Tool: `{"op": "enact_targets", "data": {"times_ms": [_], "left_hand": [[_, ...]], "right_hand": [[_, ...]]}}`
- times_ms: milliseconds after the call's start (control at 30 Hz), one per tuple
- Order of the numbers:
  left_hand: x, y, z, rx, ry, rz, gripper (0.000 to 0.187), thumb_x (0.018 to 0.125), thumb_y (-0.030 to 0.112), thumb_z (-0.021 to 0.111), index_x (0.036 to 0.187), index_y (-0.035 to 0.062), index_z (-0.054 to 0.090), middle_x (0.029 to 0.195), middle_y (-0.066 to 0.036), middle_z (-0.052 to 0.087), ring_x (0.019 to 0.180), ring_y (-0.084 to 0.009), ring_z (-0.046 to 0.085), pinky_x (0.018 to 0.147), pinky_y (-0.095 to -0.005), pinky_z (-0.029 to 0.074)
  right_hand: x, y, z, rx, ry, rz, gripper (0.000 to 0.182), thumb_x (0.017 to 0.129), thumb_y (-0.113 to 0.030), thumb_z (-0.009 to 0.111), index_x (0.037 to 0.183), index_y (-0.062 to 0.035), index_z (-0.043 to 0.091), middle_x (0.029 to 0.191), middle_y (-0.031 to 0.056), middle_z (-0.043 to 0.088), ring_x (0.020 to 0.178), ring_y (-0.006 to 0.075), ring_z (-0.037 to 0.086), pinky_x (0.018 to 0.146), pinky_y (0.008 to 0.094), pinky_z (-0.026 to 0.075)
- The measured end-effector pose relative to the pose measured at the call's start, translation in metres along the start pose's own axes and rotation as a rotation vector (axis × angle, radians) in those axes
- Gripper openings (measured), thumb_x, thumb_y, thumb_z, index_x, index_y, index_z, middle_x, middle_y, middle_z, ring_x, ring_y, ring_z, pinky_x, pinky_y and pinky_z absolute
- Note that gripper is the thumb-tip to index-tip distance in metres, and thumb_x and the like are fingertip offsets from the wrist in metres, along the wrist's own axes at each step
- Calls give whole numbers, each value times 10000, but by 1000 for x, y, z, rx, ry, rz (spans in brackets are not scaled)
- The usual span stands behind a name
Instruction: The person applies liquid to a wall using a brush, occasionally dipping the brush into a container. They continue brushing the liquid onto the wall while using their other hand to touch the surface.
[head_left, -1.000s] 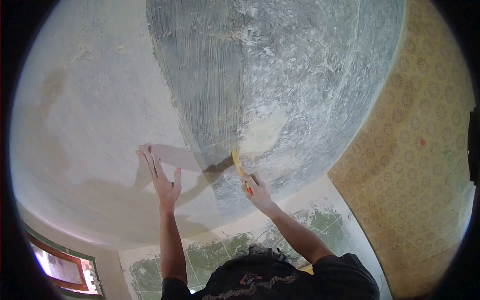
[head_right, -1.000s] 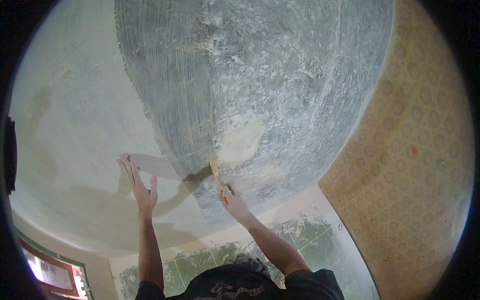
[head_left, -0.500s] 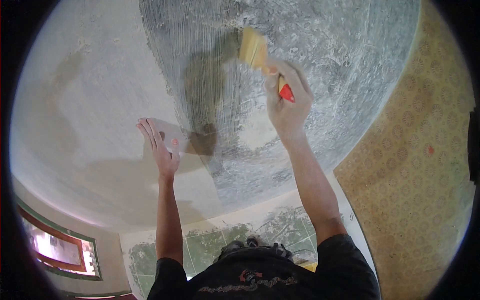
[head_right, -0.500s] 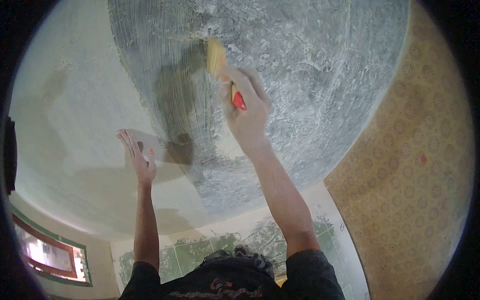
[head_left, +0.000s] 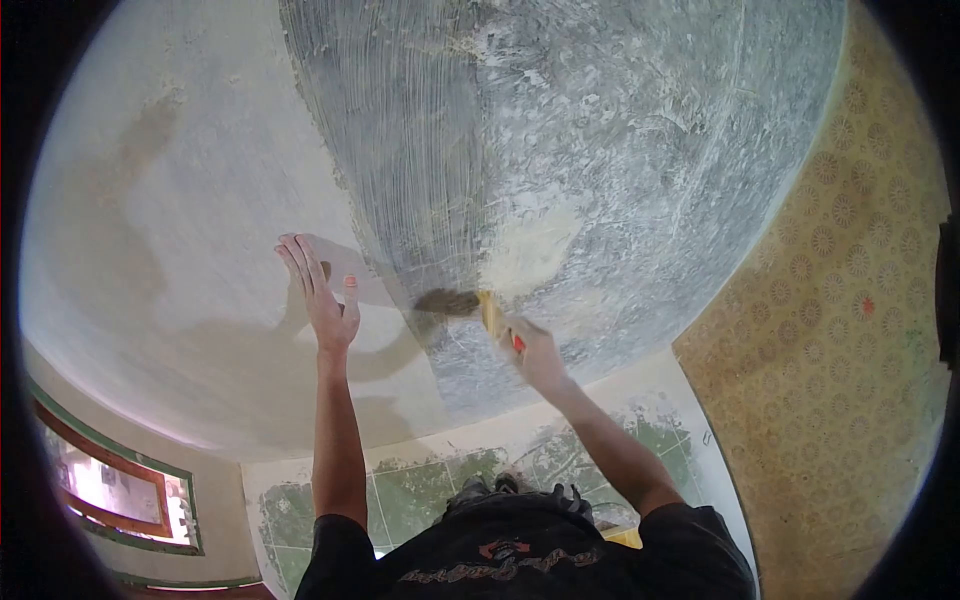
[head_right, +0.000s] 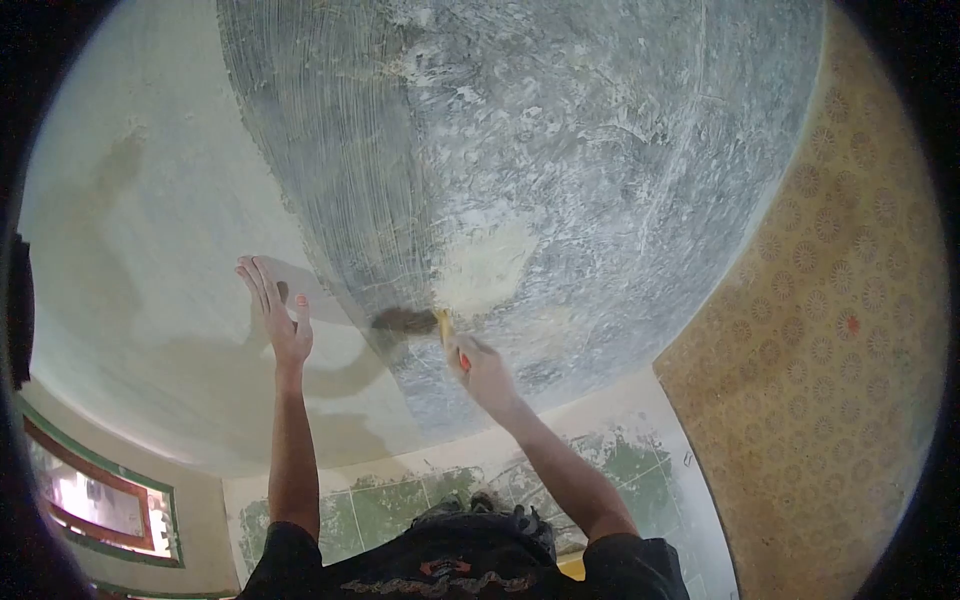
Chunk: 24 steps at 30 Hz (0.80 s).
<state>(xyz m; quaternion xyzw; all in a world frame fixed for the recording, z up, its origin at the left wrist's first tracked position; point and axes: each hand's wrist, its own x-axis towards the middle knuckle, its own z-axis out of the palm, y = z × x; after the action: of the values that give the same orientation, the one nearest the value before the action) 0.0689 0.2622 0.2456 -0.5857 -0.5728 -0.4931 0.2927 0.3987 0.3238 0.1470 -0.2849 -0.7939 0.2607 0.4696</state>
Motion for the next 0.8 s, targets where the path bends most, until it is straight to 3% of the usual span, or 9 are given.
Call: {"op": "enact_targets", "data": {"times_ms": [100, 233, 367, 433, 500, 633, 700, 767, 800], "left_hand": [[1, 2, 1, 12, -3, 4, 839, 1055, 484, 455, 1628, -30, 120, 1705, -260, 51, 1568, -475, -20, 1253, -568, 78], [0, 0, 4, 21, 10, 13, 822, 1054, 466, 450, 1629, -24, 127, 1703, -264, 53, 1566, -484, -16, 1250, -575, 74], [0, -3, 3, -8, 23, 8, 869, 1023, 483, 495, 1618, -49, 153, 1695, -280, 82, 1570, -473, -1, 1255, -562, 59], [0, -3, 1, 2, 4, -3, 872, 1020, 482, 503, 1619, -46, 152, 1696, -278, 86, 1570, -474, -1, 1254, -564, 68], [-5, -3, 0, 7, -1, -12, 876, 1019, 487, 506, 1620, -44, 152, 1697, -275, 84, 1570, -474, -2, 1254, -564, 74], [-4, -4, -3, -10, -29, -16, 888, 1015, 501, 514, 1622, -37, 152, 1700, -267, 80, 1570, -475, -3, 1253, -565, 92], [-6, -3, -5, -11, -38, -23, 891, 1015, 505, 515, 1621, -40, 156, 1699, -270, 82, 1569, -477, 0, 1253, -564, 93], [-3, -3, -3, -12, -30, -27, 893, 1014, 509, 515, 1620, -42, 159, 1697, -273, 85, 1568, -480, 3, 1253, -564, 93], [-5, -4, -2, -15, -20, -17, 890, 1014, 506, 517, 1618, -45, 165, 1695, -276, 89, 1567, -483, 8, 1253, -566, 94]], "right_hand": [[80, -61, -46, -64, 146, -157, 290, 960, -73, 675, 1250, -53, 670, 1133, 190, 721, 975, 303, 726, 821, 389, 579], [188, -146, -97, -94, 496, -570, 301, 915, -35, 720, 1208, -96, 693, 1226, 116, 728, 894, 163, 729, 715, 261, 584], [215, -154, -94, -64, 568, -834, 329, 902, -25, 713, 1221, -93, 674, 1238, 106, 712, 900, 172, 712, 704, 267, 571], [188, -118, -65, -95, 465, -694, 220, 991, -66, 649, 1205, -81, 698, 1145, 113, 740, 737, 109, 687, 565, 212, 548], [120, -60, -35, -131, 19, -356, 197, 996, -93, 635, 1190, -69, 648, 1101, 112, 722, 802, 170, 683, 618, 301, 573], [28, -16, 12, -326, -36, -342, 196, 1023, -185, 603, 1199, -107, 643, 987, 87, 697, 783, 223, 679, 637, 344, 561], [20, -10, 2, -273, -445, 102, 238, 1052, -255, 566, 1208, -102, 661, 957, 99, 711, 768, 233, 700, 648, 340, 583], [61, -57, -28, -250, -460, 171, 334, 1074, -348, 526, 1237, -105, 686, 1012, 129, 750, 780, 223, 724, 667, 332, 612], [87, -80, -44, -261, -349, 101, 370, 1077, -381, 514, 1271, -117, 686, 1013, 132, 757, 740, 202, 716, 633, 314, 614]]}}
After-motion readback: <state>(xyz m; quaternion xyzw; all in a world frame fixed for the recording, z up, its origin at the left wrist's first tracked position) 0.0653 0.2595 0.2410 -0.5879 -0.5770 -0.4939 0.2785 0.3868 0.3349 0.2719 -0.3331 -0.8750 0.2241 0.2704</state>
